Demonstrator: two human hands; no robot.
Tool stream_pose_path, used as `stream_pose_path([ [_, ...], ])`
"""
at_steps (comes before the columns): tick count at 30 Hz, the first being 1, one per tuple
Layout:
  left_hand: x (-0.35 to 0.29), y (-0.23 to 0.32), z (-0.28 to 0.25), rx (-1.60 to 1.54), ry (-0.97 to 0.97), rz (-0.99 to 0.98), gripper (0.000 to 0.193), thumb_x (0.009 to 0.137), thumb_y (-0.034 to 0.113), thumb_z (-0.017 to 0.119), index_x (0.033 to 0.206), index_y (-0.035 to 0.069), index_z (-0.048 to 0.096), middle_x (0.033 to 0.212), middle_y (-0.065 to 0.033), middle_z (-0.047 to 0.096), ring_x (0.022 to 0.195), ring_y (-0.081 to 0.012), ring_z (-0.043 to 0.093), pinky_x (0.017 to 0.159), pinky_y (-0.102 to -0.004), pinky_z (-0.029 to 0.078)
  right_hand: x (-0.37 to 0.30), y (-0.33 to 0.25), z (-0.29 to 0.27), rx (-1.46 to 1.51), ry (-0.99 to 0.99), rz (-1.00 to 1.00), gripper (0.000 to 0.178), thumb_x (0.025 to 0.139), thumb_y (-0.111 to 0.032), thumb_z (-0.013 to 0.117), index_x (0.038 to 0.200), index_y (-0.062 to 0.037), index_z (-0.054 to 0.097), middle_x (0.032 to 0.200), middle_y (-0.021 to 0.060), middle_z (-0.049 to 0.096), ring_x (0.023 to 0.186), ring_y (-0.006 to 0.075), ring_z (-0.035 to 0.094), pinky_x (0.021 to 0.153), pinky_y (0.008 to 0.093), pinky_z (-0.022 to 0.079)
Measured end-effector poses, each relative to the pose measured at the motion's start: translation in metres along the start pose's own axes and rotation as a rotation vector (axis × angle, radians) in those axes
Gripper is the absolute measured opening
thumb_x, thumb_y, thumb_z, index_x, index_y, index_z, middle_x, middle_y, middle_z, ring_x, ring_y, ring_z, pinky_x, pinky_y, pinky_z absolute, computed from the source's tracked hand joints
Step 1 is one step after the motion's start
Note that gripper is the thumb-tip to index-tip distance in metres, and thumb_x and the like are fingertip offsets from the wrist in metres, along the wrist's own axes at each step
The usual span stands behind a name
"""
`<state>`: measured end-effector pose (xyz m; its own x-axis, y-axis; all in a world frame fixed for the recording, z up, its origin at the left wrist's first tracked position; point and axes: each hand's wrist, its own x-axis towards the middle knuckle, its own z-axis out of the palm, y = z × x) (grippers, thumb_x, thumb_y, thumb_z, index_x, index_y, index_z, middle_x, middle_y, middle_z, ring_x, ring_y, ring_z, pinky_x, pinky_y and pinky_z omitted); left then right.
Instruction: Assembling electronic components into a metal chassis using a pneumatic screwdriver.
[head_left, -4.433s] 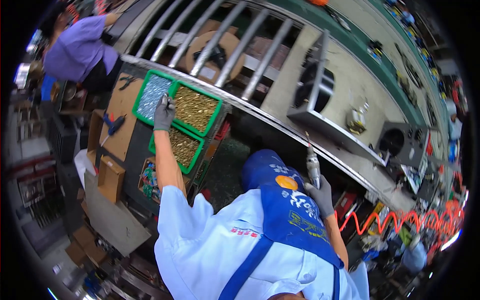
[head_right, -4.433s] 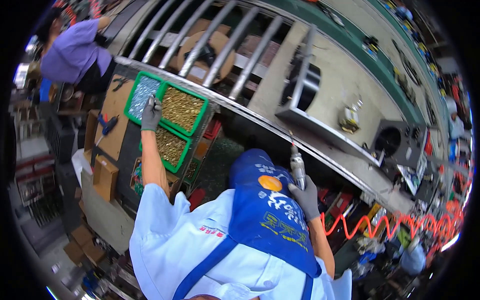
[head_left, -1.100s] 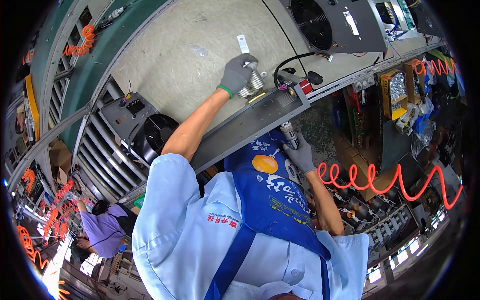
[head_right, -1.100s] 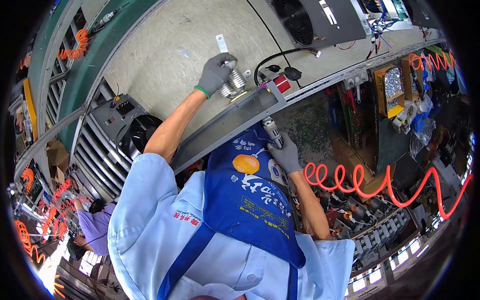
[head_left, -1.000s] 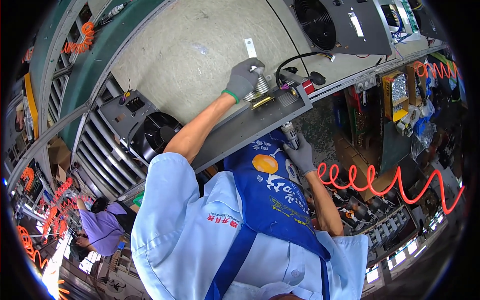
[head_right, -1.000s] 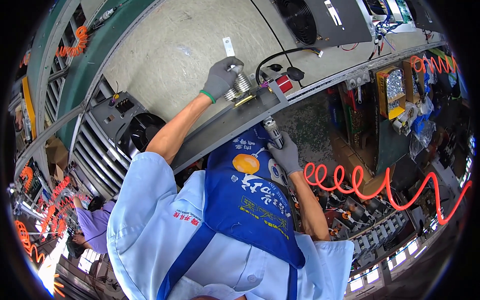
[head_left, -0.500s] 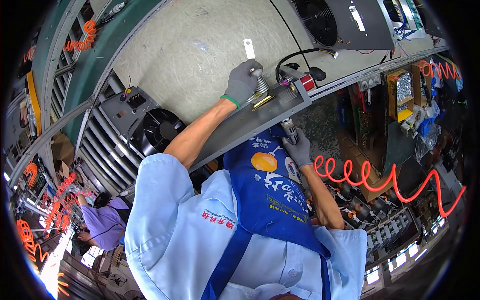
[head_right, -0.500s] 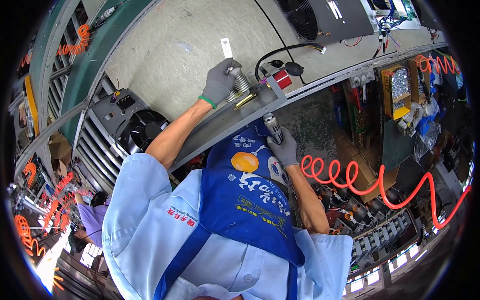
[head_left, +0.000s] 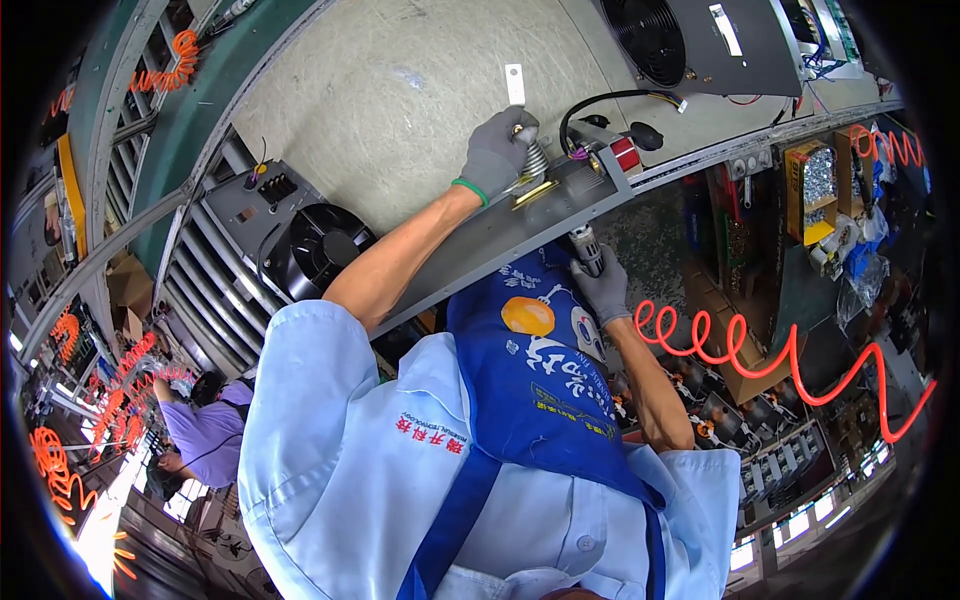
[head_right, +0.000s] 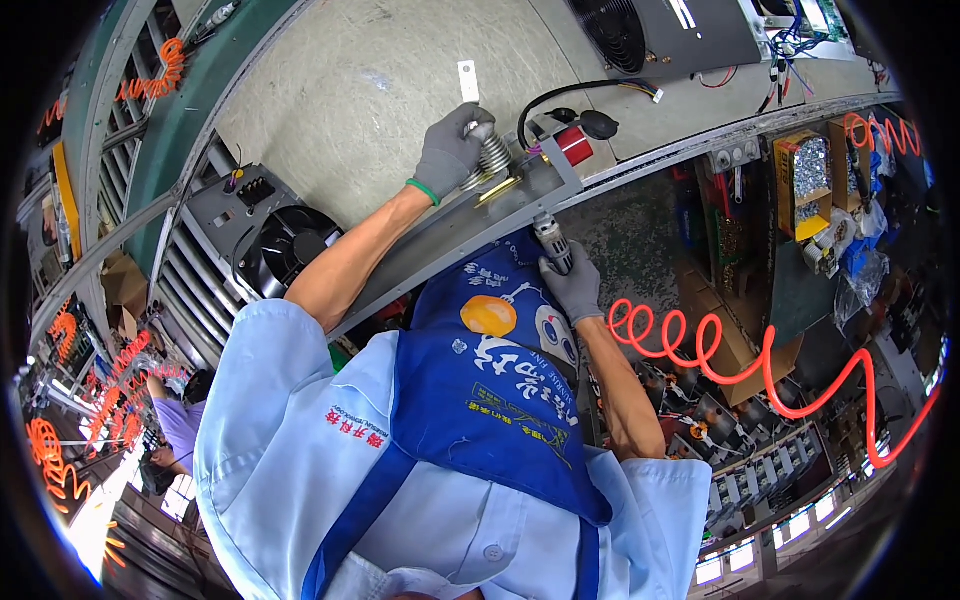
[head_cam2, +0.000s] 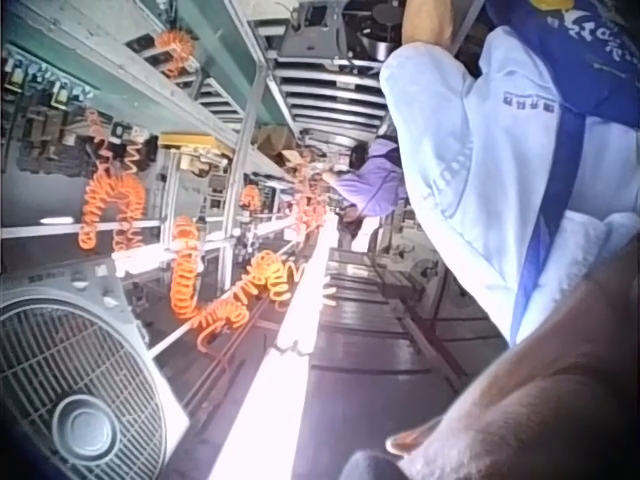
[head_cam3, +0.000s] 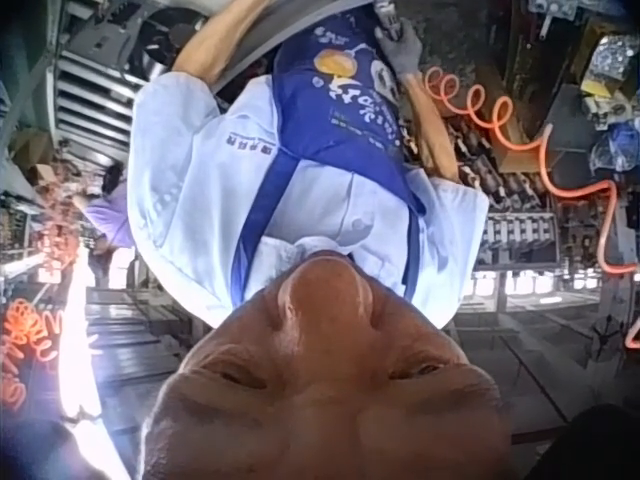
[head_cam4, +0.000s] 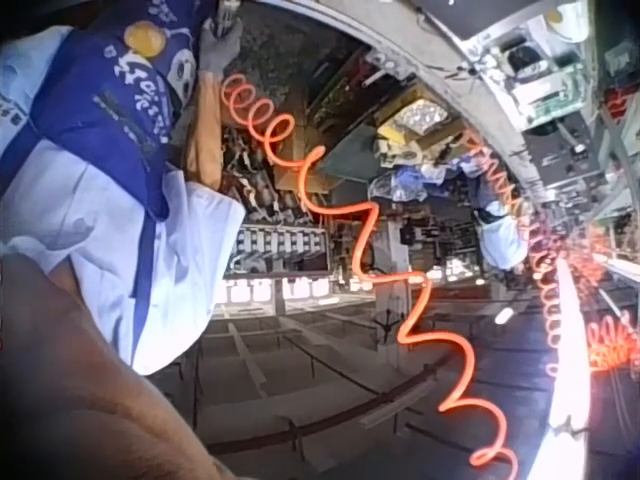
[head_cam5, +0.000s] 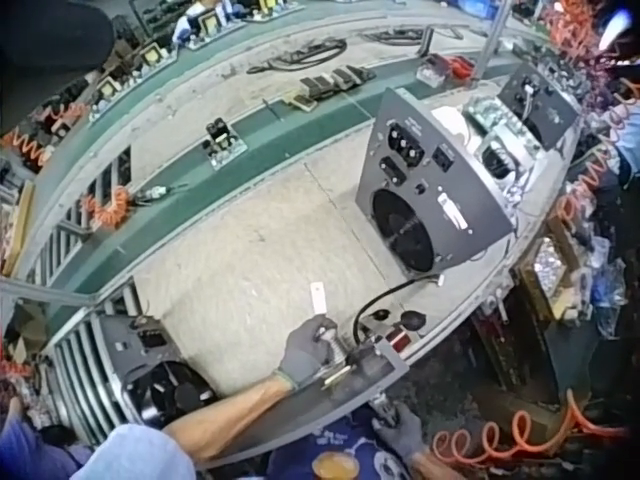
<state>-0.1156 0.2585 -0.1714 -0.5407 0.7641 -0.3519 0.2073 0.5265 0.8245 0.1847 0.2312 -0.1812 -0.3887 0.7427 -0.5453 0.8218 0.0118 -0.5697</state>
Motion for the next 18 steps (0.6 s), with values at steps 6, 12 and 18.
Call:
stream_pose_path([
  [6, -0.005, -0.007, 0.0, -0.059, 0.008, -0.003, 0.014, 0.084, 0.014, 0.061, 0.096, 0.009, 0.065, 0.096, -0.0146, 0.065, 0.091, -0.0321, 0.062, 0.079, -0.0383, 0.049, 0.004, -0.006, -0.008, 0.043, -0.045, 0.021, 0.041, 0.075, -0.023, 0.076, 0.106, -0.0039, 0.058, 0.09, 0.0162, 0.067, 0.082, 0.0277, 0.068, 0.072, 0.0359, 0.051],
  [12, -0.019, -0.004, 0.004, 0.165, 0.129, 0.212, 0.014, 0.081, 0.014, 0.064, 0.094, 0.011, 0.067, 0.104, -0.0139, 0.063, 0.101, -0.0343, 0.057, 0.087, -0.0404, 0.045, 0.004, -0.006, -0.011, 0.031, -0.037, 0.002, 0.045, 0.073, -0.031, 0.075, 0.107, -0.0061, 0.058, 0.092, 0.0191, 0.066, 0.085, 0.0363, 0.066, 0.071, 0.042, 0.051],
  [18, -0.039, 0.0, 0.007, 0.332, -0.156, 0.251, 0.013, 0.083, 0.014, 0.062, 0.094, 0.01, 0.067, 0.102, -0.0154, 0.065, 0.095, -0.0343, 0.06, 0.076, -0.0426, 0.049, 0.002, -0.006, -0.009, 0.067, -0.042, 0.029, 0.044, 0.074, -0.031, 0.075, 0.106, -0.005, 0.059, 0.091, 0.0185, 0.066, 0.086, 0.036, 0.066, 0.072, 0.0411, 0.051],
])
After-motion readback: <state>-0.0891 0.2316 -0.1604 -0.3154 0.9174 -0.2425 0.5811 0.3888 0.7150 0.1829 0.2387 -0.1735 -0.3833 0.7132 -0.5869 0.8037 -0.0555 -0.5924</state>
